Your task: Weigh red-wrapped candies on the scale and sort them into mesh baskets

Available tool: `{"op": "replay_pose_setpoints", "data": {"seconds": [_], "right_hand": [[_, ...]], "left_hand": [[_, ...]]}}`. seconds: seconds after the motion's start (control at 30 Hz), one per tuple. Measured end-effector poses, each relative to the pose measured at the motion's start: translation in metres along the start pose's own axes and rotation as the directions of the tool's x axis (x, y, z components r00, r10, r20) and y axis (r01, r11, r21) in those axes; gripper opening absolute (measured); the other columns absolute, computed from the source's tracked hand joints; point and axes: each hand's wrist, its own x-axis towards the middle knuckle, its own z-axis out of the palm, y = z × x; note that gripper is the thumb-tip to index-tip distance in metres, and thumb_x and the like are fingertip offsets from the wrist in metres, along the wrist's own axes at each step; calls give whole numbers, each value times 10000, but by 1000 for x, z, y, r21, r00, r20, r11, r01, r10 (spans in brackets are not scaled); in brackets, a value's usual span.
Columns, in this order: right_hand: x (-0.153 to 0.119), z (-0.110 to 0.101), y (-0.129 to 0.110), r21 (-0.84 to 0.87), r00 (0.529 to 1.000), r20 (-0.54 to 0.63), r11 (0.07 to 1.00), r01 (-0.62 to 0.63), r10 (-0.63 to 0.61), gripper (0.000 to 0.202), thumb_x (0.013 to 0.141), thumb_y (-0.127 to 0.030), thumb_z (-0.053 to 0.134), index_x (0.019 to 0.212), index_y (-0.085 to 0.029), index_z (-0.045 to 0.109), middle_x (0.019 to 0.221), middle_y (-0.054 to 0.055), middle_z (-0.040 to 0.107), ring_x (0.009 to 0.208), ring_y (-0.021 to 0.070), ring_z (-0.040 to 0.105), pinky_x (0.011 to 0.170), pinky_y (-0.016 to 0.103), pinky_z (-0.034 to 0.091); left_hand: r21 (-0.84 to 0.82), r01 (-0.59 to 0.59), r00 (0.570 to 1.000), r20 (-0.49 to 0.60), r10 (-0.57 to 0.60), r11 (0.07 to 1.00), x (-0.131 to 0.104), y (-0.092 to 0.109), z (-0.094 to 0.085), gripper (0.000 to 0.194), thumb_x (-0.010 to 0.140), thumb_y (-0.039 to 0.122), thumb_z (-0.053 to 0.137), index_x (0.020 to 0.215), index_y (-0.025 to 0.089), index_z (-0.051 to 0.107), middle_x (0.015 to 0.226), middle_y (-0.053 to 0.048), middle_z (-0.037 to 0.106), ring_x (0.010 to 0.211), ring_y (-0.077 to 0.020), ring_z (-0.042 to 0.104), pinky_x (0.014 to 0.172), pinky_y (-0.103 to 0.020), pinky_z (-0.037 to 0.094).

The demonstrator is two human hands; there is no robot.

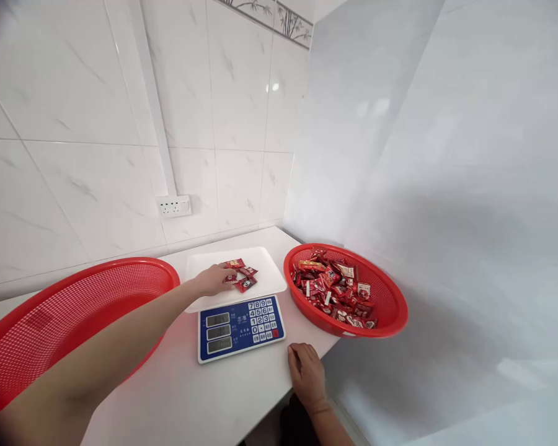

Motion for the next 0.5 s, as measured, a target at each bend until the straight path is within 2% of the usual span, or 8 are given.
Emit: {"op": "replay_pose_setpoints", "data": {"seconds": [0.1,0.2,0.3,0.4,0.5], "right_hand": [[1,0,-1,2,1000,4,1000,1,-1,223,901,-288,407,775,-193,563,665,39,603,634,169,559,599,295,466],[2,0,0,19,1000,7,1000,5,-5,211,899,-282,413,778,-197,564,661,38,603,626,172,565,589,299,471],[1,1,1,31,1000,8,999,6,-6,196,894,-285,423,790,-202,568,666,38,606,628,176,570,585,303,476],[0,2,3,39,1000,8,999,-2,2,188,888,-291,432,798,-205,572,671,42,610,631,183,575,585,310,479],[0,2,5,58,1000,8,998,1,-1,178,883,-283,438,799,-207,575,671,46,613,628,187,579,587,318,479]], "left_hand": [[52,-34,999,19,33,998,1,-6,-1,246,868,295,537,1073,162,561,1124,-74,566,963,-205,569,815,-412,482],[81,-52,999,-10,53,995,1,-13,0,207,874,269,526,1040,154,571,1091,-69,579,931,-194,577,796,-396,485],[91,-47,995,-80,55,995,-6,-19,-4,209,854,113,468,1014,186,582,1104,-60,577,945,-200,572,796,-355,468],[82,-15,988,-150,28,997,-29,-28,-19,348,780,-3,386,956,226,579,1087,-29,586,967,-191,566,777,-288,445],[57,79,978,-198,-66,995,-66,-41,-41,259,820,78,348,892,226,548,1032,-31,603,905,-192,587,684,-265,440]]}}
